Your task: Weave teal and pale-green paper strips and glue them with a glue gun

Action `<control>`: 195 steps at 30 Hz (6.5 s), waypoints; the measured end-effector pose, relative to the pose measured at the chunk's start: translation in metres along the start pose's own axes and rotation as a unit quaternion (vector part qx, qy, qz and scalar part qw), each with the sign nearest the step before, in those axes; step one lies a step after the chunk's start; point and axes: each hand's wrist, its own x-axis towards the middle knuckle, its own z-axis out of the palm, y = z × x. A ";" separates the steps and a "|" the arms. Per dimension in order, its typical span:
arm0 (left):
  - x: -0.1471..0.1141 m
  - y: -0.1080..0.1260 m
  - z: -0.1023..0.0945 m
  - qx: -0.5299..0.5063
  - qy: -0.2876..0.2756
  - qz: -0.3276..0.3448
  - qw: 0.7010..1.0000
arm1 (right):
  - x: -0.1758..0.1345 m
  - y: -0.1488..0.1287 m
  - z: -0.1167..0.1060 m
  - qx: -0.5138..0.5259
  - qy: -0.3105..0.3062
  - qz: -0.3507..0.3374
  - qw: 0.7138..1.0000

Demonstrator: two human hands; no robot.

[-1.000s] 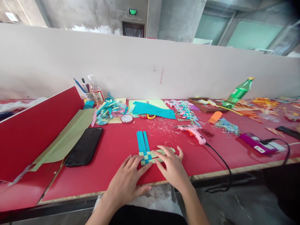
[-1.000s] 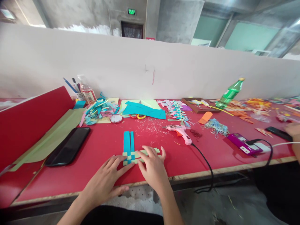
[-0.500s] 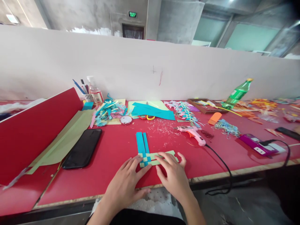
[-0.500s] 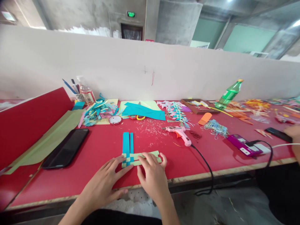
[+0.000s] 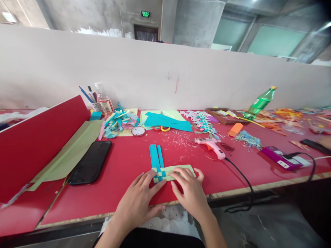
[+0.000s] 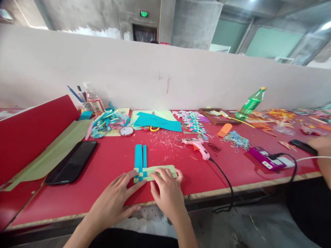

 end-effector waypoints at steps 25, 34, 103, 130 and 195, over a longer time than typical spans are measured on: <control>-0.001 -0.002 0.005 0.009 0.023 0.008 1.000 | 0.002 0.001 -0.001 -0.001 -0.021 0.001 1.000; -0.001 -0.003 0.007 0.016 0.033 0.005 0.999 | 0.002 0.002 -0.001 -0.047 0.008 0.027 0.999; 0.017 -0.012 0.004 -0.087 0.109 -0.057 0.989 | 0.011 -0.003 0.000 0.011 -0.001 0.000 1.000; 0.013 -0.006 -0.001 -0.093 0.039 -0.001 0.995 | 0.011 0.002 0.003 0.047 -0.010 0.012 0.999; 0.015 -0.013 0.014 -0.023 0.066 -0.070 0.995 | 0.012 -0.002 -0.002 0.022 -0.068 -0.020 0.997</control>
